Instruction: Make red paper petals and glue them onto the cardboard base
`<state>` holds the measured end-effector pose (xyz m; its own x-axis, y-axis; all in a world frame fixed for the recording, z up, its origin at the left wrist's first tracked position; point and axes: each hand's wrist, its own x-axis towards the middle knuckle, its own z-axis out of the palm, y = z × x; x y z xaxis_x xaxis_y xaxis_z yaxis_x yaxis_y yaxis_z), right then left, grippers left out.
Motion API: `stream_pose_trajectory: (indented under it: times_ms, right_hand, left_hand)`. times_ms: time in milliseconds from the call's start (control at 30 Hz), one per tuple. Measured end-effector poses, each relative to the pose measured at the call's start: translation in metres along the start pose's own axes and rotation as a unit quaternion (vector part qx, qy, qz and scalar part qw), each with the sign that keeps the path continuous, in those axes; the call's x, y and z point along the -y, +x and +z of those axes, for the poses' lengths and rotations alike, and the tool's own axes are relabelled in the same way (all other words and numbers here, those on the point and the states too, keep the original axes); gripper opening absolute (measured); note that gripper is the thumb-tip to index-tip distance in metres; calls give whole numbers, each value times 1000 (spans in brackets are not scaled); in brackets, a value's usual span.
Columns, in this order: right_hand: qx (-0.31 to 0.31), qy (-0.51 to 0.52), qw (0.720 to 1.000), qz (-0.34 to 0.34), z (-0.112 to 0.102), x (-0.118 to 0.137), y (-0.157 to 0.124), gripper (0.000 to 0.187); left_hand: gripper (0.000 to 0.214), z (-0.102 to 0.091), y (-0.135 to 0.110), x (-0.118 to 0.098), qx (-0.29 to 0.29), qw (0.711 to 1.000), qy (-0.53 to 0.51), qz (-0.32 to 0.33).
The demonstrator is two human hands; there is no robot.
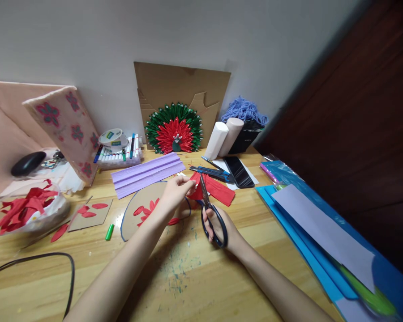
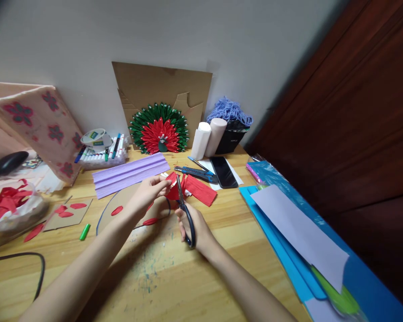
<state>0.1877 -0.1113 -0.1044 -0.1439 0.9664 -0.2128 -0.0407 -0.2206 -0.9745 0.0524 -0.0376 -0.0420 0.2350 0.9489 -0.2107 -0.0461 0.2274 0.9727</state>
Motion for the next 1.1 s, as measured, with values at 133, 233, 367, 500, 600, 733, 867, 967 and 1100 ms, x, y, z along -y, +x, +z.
stream_pose_trajectory:
  times_ms: [133,233,367,500,600,733,867,967,1100]
  right_hand:
    - [-7,-27,1000,-13,-2,-1,1,58]
    - [-20,-27,999,6,-1,0,1,62]
    - [-62,17,998,-19,1,2,3,65]
    - [-114,140,980,-85,-4,3,13,60]
    - [-143,178,967,-116,-9,6,19,57]
    - [-152,171,966,-122,-13,14,17,53]
    - [-187,44,972,-133,-13,23,9,35]
    - [-219,-26,961,-166,-16,23,7,26]
    - [-247,-62,949,-188,-19,22,8,25]
  left_hand:
    - [16,-1,2,2,-10,1000,1,12]
    - [16,-3,3,2,-26,999,7,16]
    - [16,-8,1,-3,-30,999,21,27]
    - [17,-11,-4,-14,8,998,56,34]
    - [17,-10,-7,-19,59,996,65,25]
    - [21,-9,-8,-19,84,992,87,27]
    - [24,-8,-10,-18,132,980,145,45]
    - [19,-6,-14,-18,176,970,163,36]
    - [10,-2,-16,-17,187,970,154,15]
